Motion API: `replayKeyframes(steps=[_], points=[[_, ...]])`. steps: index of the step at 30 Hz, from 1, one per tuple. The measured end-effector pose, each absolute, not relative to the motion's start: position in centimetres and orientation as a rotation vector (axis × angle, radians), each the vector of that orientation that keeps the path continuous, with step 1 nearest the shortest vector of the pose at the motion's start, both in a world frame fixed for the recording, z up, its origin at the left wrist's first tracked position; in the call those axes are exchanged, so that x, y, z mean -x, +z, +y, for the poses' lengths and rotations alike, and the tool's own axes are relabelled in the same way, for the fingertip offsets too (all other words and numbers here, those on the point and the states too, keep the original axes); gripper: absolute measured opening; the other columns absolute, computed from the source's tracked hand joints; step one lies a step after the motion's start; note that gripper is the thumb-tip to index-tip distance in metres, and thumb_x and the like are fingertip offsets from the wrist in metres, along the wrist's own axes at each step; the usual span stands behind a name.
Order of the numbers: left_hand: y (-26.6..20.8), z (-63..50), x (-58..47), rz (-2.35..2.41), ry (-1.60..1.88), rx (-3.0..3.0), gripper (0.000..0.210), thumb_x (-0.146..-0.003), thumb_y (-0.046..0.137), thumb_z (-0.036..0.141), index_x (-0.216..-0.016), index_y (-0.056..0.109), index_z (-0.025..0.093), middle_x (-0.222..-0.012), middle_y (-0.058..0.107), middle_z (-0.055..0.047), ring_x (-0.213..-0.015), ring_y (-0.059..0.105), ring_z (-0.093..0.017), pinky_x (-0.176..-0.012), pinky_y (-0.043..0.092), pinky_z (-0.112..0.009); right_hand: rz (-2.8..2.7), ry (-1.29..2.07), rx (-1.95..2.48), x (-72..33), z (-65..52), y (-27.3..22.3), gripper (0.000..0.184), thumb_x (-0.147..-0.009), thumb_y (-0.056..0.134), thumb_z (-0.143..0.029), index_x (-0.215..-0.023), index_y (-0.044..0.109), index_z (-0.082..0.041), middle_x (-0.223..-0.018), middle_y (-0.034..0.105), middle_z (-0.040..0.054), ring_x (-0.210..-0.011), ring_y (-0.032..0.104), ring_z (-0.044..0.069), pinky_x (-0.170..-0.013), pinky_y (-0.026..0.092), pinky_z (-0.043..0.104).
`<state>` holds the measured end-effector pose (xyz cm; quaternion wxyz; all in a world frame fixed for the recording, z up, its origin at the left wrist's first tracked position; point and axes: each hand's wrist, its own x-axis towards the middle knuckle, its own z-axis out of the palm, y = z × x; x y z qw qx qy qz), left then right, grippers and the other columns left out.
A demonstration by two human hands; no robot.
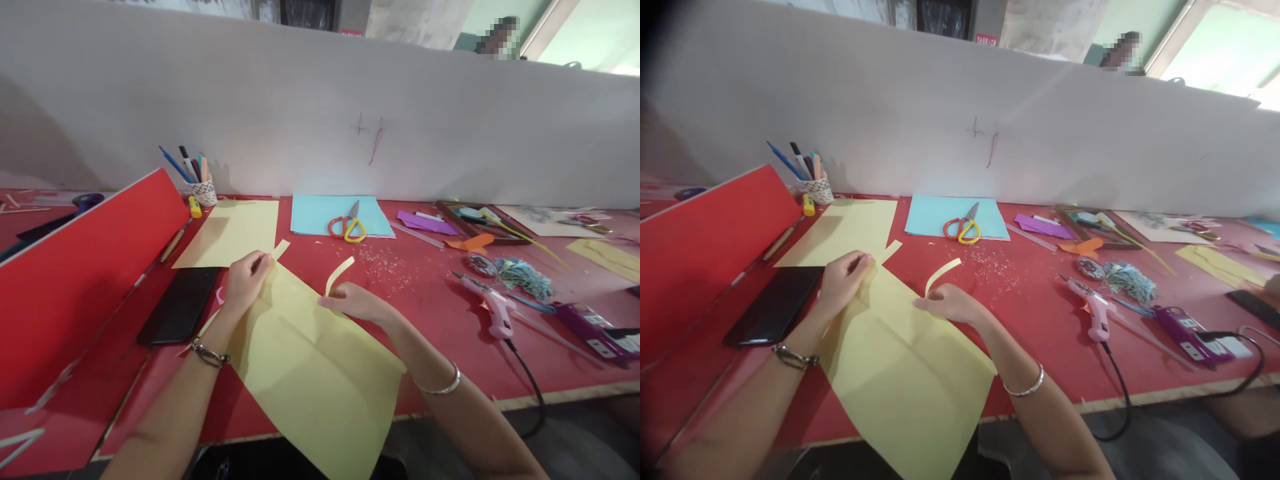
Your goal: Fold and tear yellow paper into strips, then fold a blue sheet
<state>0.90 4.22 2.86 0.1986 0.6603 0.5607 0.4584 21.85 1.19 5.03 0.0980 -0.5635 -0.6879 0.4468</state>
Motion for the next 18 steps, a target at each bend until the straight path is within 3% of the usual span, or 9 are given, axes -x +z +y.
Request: replayKeyframes(steps=[3, 9, 18], points=[[2.8, 4.3, -0.9, 1.573, 1.299, -1.86, 0.025, -0.073, 0.04, 0.033, -0.052, 0.038, 0.019, -0.045, 0.03, 0.006, -0.045, 0.029, -0.008, -0.043, 0.024, -0.02, -2.103, 1.344, 1.633, -21.9, 1.2, 4.9, 0.046, -0.072, 0.048, -0.044, -0.046, 0.019, -0.019, -0.046, 0.015, -0.0078, -0.041, 0.016, 0.004, -0.041, 0.014, 0.022], [2.7, 4.4, -0.7, 1.576, 1.319, -1.846, 0.025, -0.073, 0.04, 0.033, -0.052, 0.039, 0.018, -0.045, 0.029, 0.006, -0.044, 0.029, -0.008, -0.043, 0.024, -0.02, -2.146, 1.377, 1.507, -23.0, 1.9, 4.1, 0.043, -0.071, 0.048, -0.044, -0.045, 0.027, -0.018, -0.046, 0.015, -0.0084, -0.041, 0.016, 0.004, -0.042, 0.014, 0.022], [2.9, 4.7, 0.1, 1.629, 1.369, -1.78, 0.024, -0.071, 0.04, 0.033, -0.053, 0.041, 0.018, -0.045, 0.032, 0.006, -0.044, 0.03, -0.008, -0.042, 0.025, -0.019, -1.883, 1.493, 1.569, -24.2, 2.6, 4.3, 0.033, -0.065, 0.055, -0.045, -0.058, 0.058, -0.013, -0.051, 0.054, -0.0009, -0.048, 0.048, 0.009, -0.05, 0.035, 0.022]])
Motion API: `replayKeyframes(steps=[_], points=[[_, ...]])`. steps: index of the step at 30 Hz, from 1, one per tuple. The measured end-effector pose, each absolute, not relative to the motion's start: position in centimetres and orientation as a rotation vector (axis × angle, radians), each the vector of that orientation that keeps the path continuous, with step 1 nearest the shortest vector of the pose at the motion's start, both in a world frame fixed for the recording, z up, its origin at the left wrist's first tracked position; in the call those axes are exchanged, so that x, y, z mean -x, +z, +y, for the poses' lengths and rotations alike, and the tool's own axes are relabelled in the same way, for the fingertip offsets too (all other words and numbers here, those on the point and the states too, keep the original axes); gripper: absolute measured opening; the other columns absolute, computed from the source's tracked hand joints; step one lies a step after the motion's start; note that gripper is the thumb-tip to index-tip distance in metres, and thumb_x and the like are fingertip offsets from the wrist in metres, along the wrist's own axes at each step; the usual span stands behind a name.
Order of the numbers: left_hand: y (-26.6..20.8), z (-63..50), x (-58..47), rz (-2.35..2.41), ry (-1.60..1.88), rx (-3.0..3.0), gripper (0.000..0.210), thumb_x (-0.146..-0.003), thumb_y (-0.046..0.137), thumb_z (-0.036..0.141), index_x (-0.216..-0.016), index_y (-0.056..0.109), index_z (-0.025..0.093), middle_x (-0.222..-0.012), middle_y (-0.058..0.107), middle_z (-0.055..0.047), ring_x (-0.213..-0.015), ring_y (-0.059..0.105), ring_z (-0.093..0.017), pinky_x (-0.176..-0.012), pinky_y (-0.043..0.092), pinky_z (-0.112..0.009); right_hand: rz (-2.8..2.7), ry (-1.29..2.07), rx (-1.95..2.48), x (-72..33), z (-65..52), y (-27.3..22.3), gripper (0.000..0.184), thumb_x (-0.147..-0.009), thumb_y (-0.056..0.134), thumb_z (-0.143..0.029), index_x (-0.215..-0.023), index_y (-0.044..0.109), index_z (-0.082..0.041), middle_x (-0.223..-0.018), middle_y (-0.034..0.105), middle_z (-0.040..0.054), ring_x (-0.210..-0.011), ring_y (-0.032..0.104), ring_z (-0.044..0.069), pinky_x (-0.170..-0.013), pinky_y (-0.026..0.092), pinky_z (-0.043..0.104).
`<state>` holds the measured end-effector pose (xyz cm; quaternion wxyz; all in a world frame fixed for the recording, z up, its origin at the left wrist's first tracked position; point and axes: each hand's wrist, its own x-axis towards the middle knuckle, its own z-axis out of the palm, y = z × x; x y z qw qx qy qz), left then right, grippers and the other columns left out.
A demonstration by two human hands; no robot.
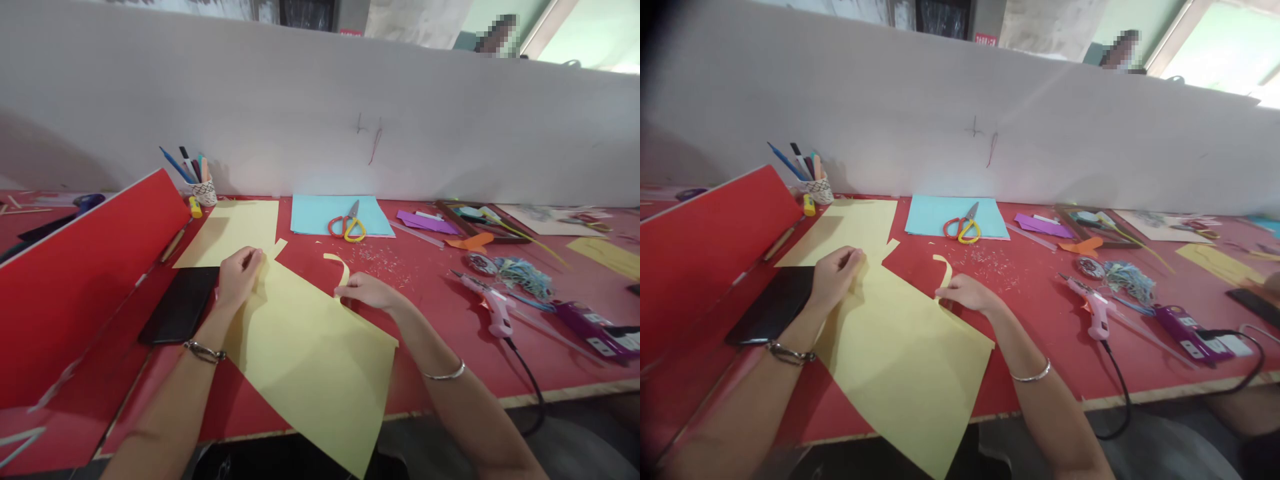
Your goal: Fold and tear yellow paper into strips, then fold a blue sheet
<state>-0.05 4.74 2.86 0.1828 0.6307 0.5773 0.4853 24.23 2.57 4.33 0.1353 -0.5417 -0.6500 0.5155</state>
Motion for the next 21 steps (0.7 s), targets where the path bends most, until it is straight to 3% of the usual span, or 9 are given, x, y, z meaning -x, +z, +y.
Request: replayKeyframes(steps=[7, 12, 18, 21], points=[[2.6, 4.8, 0.1, 1.644, 1.365, -1.77, 0.024, -0.072, 0.041, 0.032, -0.052, 0.04, 0.018, -0.045, 0.031, 0.006, -0.044, 0.03, -0.007, -0.043, 0.025, -0.019, -1.93, 1.444, 1.59, -24.6, 2.5, 5.1, 0.037, -0.068, 0.051, -0.049, -0.06, 0.06, -0.014, -0.055, 0.055, 0.0004, -0.052, 0.048, 0.009, -0.055, 0.036, 0.022], [2.6, 4.7, -0.1, 1.653, 1.369, -1.788, 0.024, -0.072, 0.041, 0.031, -0.052, 0.04, 0.018, -0.045, 0.03, 0.006, -0.044, 0.03, -0.007, -0.043, 0.025, -0.02, -2.138, 1.313, 1.715, -23.0, 1.5, 5.3, 0.044, -0.066, 0.049, -0.058, -0.05, 0.047, -0.016, -0.051, 0.041, -0.0029, -0.046, 0.036, 0.007, -0.046, 0.028, 0.022], [2.7, 4.7, -0.1, 1.651, 1.354, -1.802, 0.025, -0.072, 0.041, 0.031, -0.051, 0.039, 0.018, -0.044, 0.03, 0.006, -0.044, 0.03, -0.007, -0.042, 0.024, -0.02, -2.112, 1.326, 1.746, -23.1, 1.6, 4.8, 0.046, -0.071, 0.047, -0.051, -0.043, 0.032, -0.018, -0.044, 0.023, -0.0066, -0.04, 0.023, 0.005, -0.041, 0.02, 0.022], [2.8, 4.7, 0.1, 1.655, 1.372, -1.794, 0.025, -0.072, 0.041, 0.031, -0.051, 0.039, 0.018, -0.044, 0.03, 0.006, -0.044, 0.03, -0.008, -0.043, 0.025, -0.019, -2.04, 1.43, 1.609, -23.6, 1.9, 4.7, 0.037, -0.072, 0.05, -0.045, -0.049, 0.043, -0.016, -0.047, 0.037, -0.0049, -0.045, 0.036, 0.006, -0.047, 0.03, 0.022]])
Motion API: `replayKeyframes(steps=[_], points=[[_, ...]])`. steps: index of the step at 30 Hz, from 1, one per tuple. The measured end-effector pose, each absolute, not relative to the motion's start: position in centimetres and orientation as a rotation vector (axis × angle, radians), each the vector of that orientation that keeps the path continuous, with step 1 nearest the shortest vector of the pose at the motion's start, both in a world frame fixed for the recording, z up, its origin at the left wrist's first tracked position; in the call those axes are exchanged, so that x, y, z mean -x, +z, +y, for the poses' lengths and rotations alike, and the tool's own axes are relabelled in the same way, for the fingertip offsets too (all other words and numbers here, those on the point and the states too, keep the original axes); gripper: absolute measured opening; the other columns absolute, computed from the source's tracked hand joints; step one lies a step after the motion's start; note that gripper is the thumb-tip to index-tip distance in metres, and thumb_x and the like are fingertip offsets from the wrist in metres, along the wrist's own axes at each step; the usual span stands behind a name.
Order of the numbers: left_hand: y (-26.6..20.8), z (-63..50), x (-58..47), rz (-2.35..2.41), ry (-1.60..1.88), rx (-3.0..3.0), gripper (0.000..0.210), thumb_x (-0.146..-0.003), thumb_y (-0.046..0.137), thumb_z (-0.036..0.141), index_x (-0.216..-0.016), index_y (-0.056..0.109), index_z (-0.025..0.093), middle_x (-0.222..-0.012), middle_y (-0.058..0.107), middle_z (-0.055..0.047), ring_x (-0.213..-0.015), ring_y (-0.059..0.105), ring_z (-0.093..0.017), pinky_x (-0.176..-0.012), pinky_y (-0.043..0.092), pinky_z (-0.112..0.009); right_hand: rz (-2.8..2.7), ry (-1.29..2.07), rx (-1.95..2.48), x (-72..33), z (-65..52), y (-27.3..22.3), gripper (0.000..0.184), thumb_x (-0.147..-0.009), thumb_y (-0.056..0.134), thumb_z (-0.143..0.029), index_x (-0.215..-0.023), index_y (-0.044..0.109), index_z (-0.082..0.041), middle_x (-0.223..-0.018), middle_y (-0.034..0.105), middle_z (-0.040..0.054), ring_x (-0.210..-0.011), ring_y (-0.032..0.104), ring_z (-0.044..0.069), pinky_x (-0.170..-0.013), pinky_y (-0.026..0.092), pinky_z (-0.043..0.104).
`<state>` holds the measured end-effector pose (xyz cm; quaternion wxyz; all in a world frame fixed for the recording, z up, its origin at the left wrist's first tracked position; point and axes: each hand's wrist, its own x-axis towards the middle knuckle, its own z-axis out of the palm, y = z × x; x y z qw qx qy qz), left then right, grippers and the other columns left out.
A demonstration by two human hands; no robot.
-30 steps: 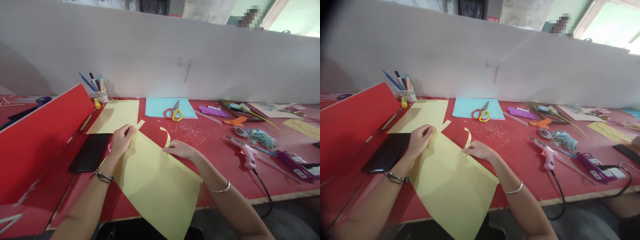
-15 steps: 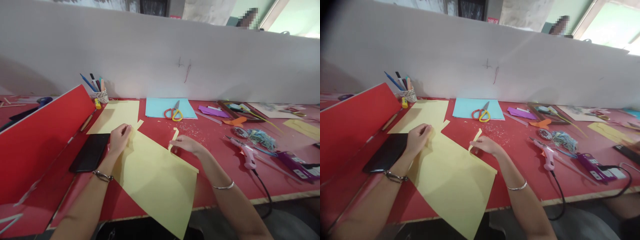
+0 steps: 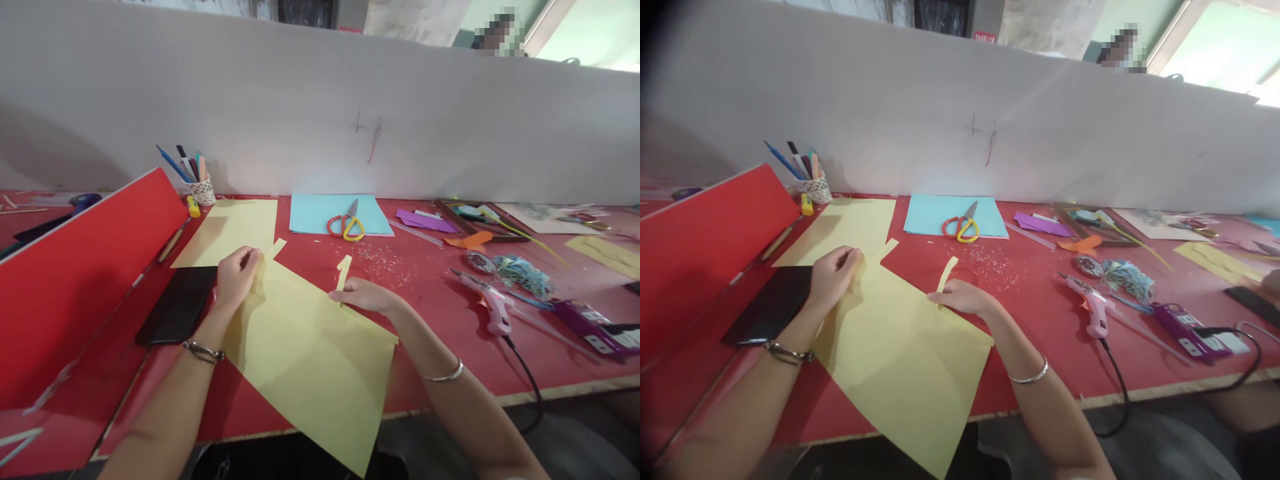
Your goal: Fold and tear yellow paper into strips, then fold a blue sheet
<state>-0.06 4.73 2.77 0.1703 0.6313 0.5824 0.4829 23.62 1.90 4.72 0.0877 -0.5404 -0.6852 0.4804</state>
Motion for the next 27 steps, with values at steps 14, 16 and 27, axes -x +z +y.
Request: replayKeyframes(steps=[14, 16, 27], points=[[3.1, 4.8, 0.3, 1.683, 1.401, -1.763, 0.026, -0.071, 0.04, 0.032, -0.05, 0.037, 0.019, -0.044, 0.029, 0.007, -0.044, 0.029, -0.008, -0.043, 0.024, -0.02, -1.897, 1.567, 1.361, -25.0, 2.8, 4.1, 0.032, -0.065, 0.057, -0.044, -0.055, 0.059, -0.014, -0.059, 0.059, -0.0002, -0.059, 0.052, 0.011, -0.064, 0.041, 0.026], [3.2, 4.8, 0.4, 1.695, 1.415, -1.742, 0.026, -0.071, 0.04, 0.033, -0.049, 0.037, 0.019, -0.044, 0.028, 0.006, -0.044, 0.028, -0.008, -0.042, 0.024, -0.02, -1.857, 1.539, 1.398, -25.5, 3.0, 4.2, 0.031, -0.062, 0.059, -0.044, -0.055, 0.059, -0.014, -0.057, 0.059, -0.0004, -0.057, 0.052, 0.011, -0.064, 0.041, 0.025], [3.1, 4.8, 0.5, 1.714, 1.43, -1.739, 0.026, -0.071, 0.04, 0.034, -0.05, 0.037, 0.019, -0.044, 0.027, 0.006, -0.044, 0.028, -0.008, -0.043, 0.024, -0.02, -1.936, 1.403, 1.745, -24.7, 2.3, 5.4, 0.035, -0.064, 0.057, -0.049, -0.066, 0.06, -0.014, -0.071, 0.061, 0.0038, -0.064, 0.053, 0.013, -0.058, 0.04, 0.024]])
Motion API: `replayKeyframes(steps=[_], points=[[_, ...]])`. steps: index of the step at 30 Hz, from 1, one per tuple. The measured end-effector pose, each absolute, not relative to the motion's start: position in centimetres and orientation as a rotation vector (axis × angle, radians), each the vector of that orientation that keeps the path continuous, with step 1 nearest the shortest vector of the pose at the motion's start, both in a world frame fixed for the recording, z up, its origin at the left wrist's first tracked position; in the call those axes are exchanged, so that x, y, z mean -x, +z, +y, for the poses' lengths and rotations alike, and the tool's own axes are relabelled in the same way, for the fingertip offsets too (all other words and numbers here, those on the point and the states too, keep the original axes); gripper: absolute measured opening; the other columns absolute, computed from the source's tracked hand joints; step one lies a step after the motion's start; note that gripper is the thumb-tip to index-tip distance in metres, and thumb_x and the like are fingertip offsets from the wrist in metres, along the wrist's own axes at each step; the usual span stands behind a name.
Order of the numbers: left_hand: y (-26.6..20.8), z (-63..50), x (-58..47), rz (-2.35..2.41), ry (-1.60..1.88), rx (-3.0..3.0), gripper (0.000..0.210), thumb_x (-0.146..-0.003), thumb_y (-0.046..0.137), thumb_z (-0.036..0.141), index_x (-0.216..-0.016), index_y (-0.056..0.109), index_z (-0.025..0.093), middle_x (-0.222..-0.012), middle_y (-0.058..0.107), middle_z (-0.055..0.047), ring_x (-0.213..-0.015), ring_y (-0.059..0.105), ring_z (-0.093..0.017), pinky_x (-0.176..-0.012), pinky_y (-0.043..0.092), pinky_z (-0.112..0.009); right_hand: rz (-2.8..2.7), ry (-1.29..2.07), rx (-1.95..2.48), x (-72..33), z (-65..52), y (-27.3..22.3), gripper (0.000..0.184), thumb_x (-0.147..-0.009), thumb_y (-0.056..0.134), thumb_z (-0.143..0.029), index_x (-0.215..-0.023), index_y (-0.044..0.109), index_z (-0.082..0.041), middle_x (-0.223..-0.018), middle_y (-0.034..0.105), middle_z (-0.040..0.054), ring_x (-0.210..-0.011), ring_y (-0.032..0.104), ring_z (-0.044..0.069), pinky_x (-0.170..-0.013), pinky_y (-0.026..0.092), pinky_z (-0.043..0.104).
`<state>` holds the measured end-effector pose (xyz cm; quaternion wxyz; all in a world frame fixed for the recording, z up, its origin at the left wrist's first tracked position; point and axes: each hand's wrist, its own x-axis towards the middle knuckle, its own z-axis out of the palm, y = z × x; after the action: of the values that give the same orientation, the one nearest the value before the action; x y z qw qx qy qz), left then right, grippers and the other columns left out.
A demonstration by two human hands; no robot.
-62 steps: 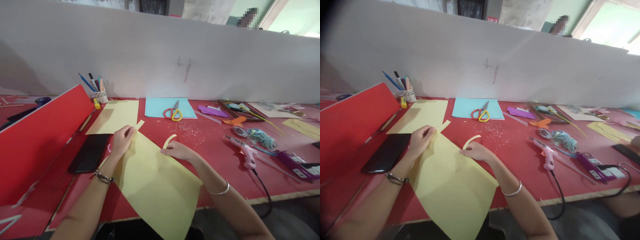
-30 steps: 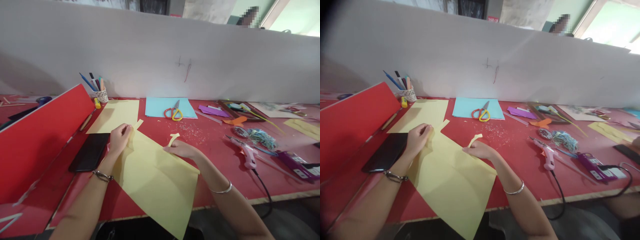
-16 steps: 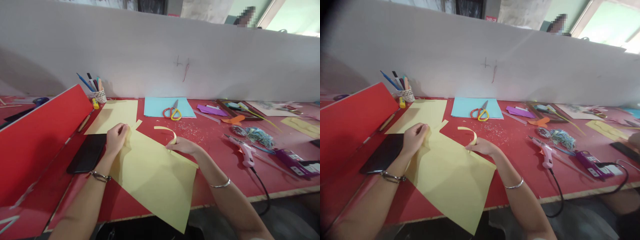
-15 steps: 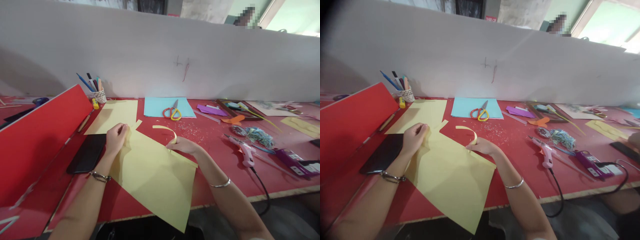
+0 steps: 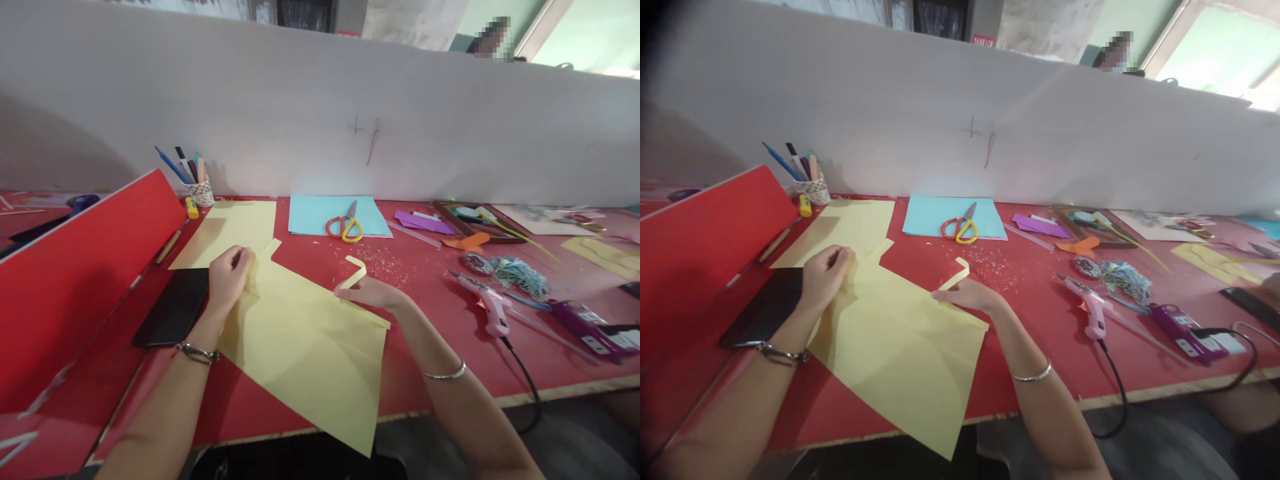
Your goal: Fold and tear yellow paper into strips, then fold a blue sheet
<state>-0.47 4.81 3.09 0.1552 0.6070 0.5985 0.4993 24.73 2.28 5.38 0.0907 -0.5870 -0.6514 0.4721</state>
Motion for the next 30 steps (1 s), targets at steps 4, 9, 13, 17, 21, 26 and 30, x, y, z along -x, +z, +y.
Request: replayKeyframes(steps=[4, 9, 13, 17, 21, 26, 30], points=[[3.1, 4.9, 0.4, 1.71, 1.429, -1.747, 0.026, -0.071, 0.04, 0.033, -0.05, 0.037, 0.019, -0.043, 0.028, 0.006, -0.044, 0.028, -0.008, -0.042, 0.024, -0.02, -1.97, 1.347, 1.866, -24.0, 1.9, 5.4, 0.036, -0.067, 0.053, -0.048, -0.058, 0.055, -0.013, -0.063, 0.058, 0.0033, -0.057, 0.052, 0.012, -0.051, 0.037, 0.023], [3.1, 4.9, 0.6, 1.72, 1.429, -1.746, 0.026, -0.071, 0.04, 0.034, -0.05, 0.037, 0.019, -0.044, 0.028, 0.006, -0.044, 0.028, -0.008, -0.043, 0.024, -0.021, -1.938, 1.52, 1.544, -24.3, 2.1, 4.8, 0.021, -0.072, 0.051, -0.033, -0.068, 0.057, -0.014, -0.074, 0.062, 0.003, -0.068, 0.057, 0.013, -0.058, 0.043, 0.023], [3.1, 4.8, 0.7, 1.748, 1.432, -1.737, 0.026, -0.071, 0.04, 0.034, -0.05, 0.037, 0.019, -0.043, 0.026, 0.006, -0.044, 0.028, -0.009, -0.043, 0.024, -0.021, -1.857, 1.553, 1.513, -24.8, 2.3, 4.4, 0.019, -0.071, 0.052, -0.032, -0.071, 0.059, -0.014, -0.077, 0.063, 0.0037, -0.07, 0.058, 0.015, -0.061, 0.045, 0.026], [3.1, 4.8, 0.8, 1.752, 1.435, -1.72, 0.027, -0.071, 0.04, 0.035, -0.049, 0.035, 0.02, -0.043, 0.026, 0.006, -0.044, 0.028, -0.009, -0.043, 0.023, -0.021, -1.826, 1.536, 1.497, -25.1, 2.5, 4.6, 0.018, -0.071, 0.053, -0.03, -0.068, 0.059, -0.014, -0.074, 0.064, 0.0026, -0.07, 0.058, 0.015, -0.065, 0.044, 0.027], [3.1, 4.9, 1.1, 1.752, 1.459, -1.697, 0.029, -0.072, 0.04, 0.034, -0.048, 0.03, 0.02, -0.043, 0.022, 0.007, -0.043, 0.026, -0.009, -0.042, 0.022, -0.022, -1.745, 1.428, 1.7, -25.7, 2.7, 5.3, 0.016, -0.072, 0.053, -0.026, -0.064, 0.061, -0.014, -0.071, 0.064, 0.0023, -0.069, 0.057, 0.013, -0.068, 0.043, 0.026], [3.3, 4.9, 1.2, 1.764, 1.48, -1.684, 0.026, -0.071, 0.04, 0.033, -0.049, 0.034, 0.02, -0.043, 0.026, 0.006, -0.044, 0.028, -0.009, -0.044, 0.024, -0.021, -1.679, 1.378, 1.781, -26.4, 2.9, 5.7, 0.019, -0.074, 0.053, -0.028, -0.066, 0.064, -0.014, -0.072, 0.065, 0.0047, -0.065, 0.056, 0.013, -0.068, 0.043, 0.026], [3.2, 5.0, 1.2, 1.778, 1.482, -1.679, 0.027, -0.072, 0.04, 0.033, -0.049, 0.034, 0.02, -0.043, 0.025, 0.006, -0.044, 0.027, -0.009, -0.043, 0.023, -0.022, -1.758, 1.433, 1.756, -26.1, 2.8, 5.7, 0.024, -0.071, 0.055, -0.038, -0.071, 0.064, -0.016, -0.08, 0.065, 0.0043, -0.074, 0.057, 0.016, -0.068, 0.043, 0.026]])
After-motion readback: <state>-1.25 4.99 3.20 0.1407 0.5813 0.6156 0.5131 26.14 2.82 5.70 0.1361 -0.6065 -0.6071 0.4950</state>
